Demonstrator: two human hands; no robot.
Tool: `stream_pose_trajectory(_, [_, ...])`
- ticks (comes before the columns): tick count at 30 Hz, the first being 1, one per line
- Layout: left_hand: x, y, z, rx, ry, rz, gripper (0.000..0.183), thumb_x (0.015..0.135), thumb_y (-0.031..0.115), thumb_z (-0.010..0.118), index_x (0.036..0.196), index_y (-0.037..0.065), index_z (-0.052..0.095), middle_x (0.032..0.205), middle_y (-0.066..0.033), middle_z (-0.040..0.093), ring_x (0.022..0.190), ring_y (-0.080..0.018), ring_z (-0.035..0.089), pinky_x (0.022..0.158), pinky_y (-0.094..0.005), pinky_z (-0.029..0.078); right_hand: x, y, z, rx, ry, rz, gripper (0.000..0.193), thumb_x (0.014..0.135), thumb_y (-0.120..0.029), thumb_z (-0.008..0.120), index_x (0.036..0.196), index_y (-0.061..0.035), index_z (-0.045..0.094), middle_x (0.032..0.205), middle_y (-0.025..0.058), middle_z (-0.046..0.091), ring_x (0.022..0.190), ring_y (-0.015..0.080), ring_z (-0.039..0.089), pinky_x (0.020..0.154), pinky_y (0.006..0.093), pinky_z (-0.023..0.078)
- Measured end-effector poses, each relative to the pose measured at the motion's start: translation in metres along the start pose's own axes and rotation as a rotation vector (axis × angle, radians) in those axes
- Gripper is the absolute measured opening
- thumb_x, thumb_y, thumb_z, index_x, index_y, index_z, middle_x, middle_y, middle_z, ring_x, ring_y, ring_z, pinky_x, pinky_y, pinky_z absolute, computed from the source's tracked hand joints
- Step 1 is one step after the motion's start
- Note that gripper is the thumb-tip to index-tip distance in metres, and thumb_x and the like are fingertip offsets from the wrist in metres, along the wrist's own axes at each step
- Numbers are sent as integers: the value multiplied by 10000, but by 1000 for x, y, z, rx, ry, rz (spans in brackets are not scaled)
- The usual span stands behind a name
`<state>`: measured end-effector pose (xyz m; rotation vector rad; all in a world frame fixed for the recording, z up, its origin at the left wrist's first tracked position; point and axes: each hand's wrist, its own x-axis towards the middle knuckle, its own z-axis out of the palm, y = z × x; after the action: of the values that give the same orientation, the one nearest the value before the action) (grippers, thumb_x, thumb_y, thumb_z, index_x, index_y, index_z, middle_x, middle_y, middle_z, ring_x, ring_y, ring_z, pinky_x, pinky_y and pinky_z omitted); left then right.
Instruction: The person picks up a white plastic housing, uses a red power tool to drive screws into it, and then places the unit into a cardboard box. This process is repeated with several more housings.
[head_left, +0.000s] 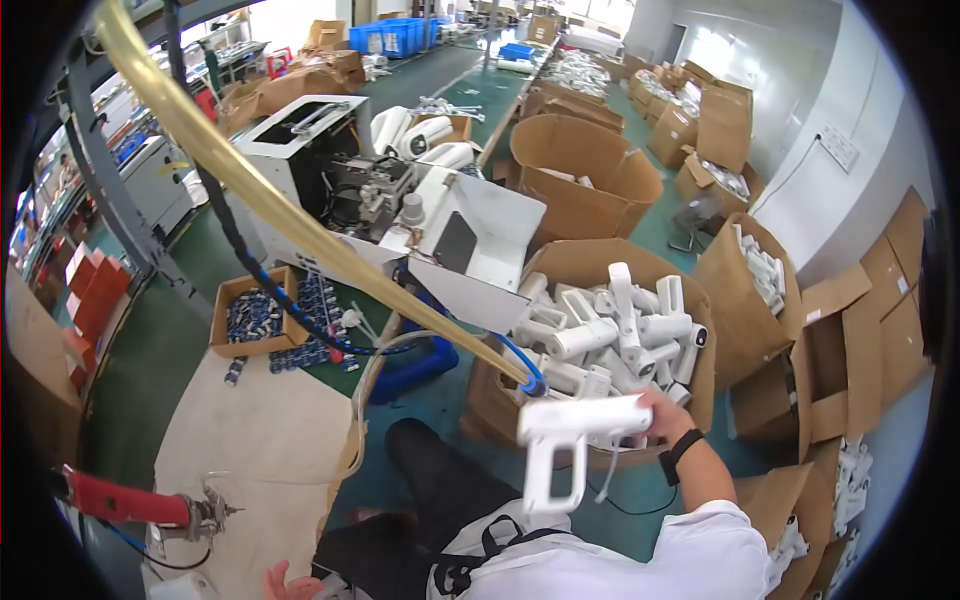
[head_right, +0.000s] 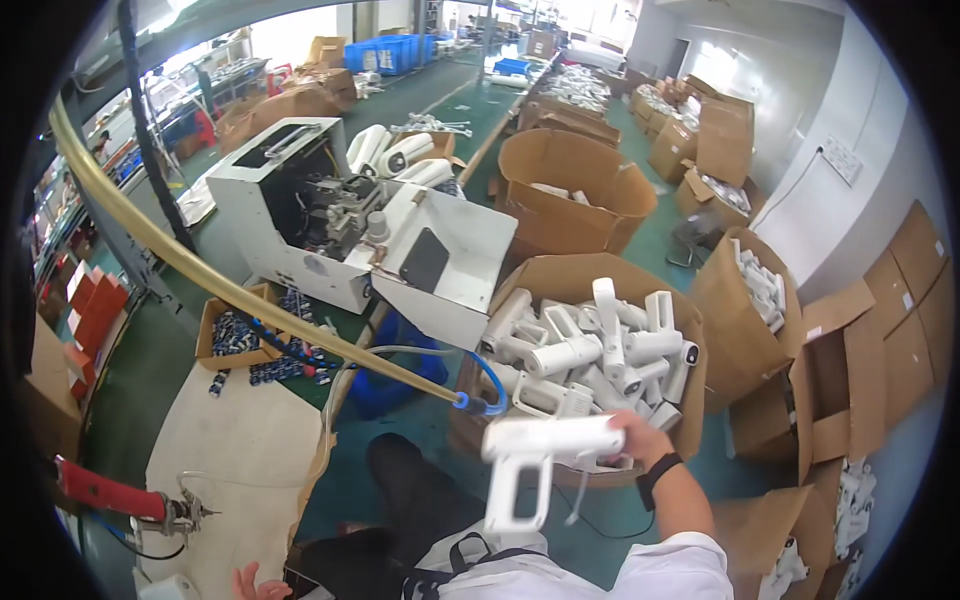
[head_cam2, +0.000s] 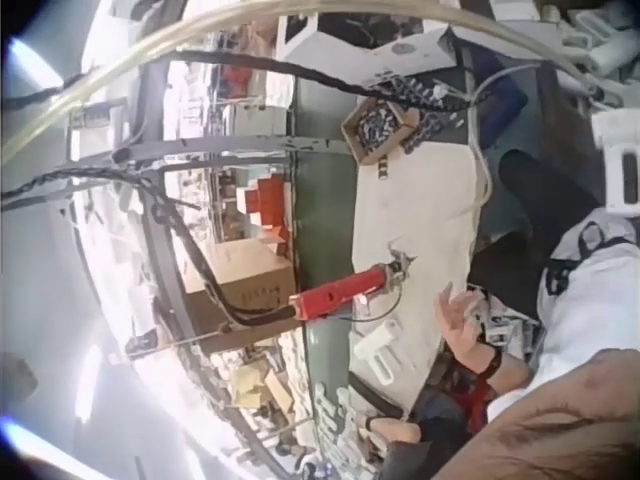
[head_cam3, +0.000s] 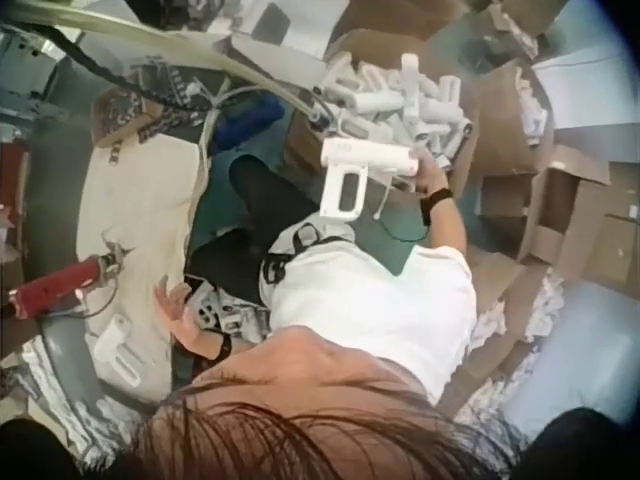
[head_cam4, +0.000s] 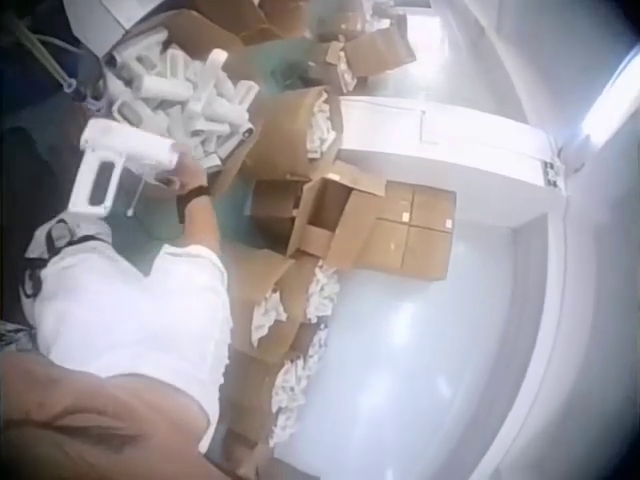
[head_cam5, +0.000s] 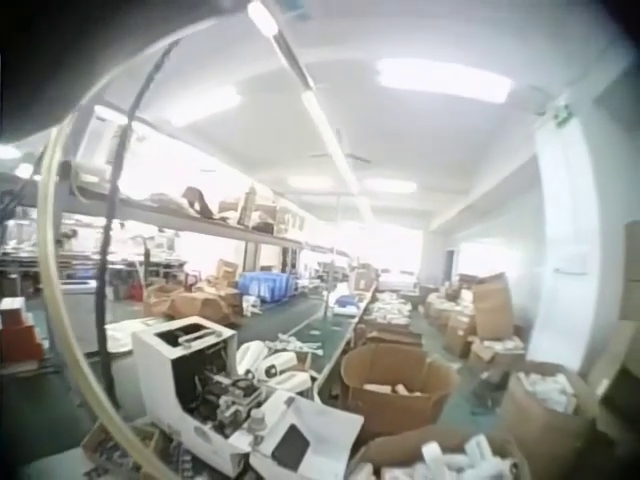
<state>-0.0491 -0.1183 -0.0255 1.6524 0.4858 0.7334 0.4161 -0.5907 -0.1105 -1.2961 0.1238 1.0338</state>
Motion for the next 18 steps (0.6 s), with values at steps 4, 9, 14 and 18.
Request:
stream_pose_trajectory(4, [-6, -3, -5, -20, 79, -64, 742, 910, 320, 603, 1480, 32, 224, 1407, -264, 389, 1005, -348, 590, 822, -432, 516, -40, 6, -22, 379, 441, -328, 485, 766, -401, 552, 1126, -78, 583, 939, 69, 657, 727, 235, 636, 447, 296, 426])
stream_pose_trajectory(9, [-5, 1, -2, -3, 235, -125, 736, 908, 314, 614, 1474, 29, 240, 1405, -257, 395, 1028, -348, 586, 837, -443, 510, -55, 45, -62, 593, 573, -411, 469, 835, -459, 492, 1105, -87, 587, 860, 111, 645, 642, 209, 607, 439, 249, 416])
stream_pose_trajectory(14, [-6, -6, -6, -2, 270, -139, 709, 917, 279, 611, 1469, 23, 246, 1402, -250, 401, 1034, -346, 580, 864, -437, 498, -56, 13, -58, -162, 933, 241, 550, 849, -495, 538, 1023, 23, 601, 760, 192, 664, 476, 189, 559, 388, 265, 414])
stream_pose_trajectory(18, [-15, -34, -23, 18, 208, -80, 693, 923, 248, 610, 1469, 26, 246, 1406, -238, 398, 1053, -338, 572, 888, -435, 484, -27, -42, -16, -929, 973, 51, 452, 813, -363, 674, 913, 76, 639, 629, 136, 649, 413, 163, 545, 378, 272, 414])
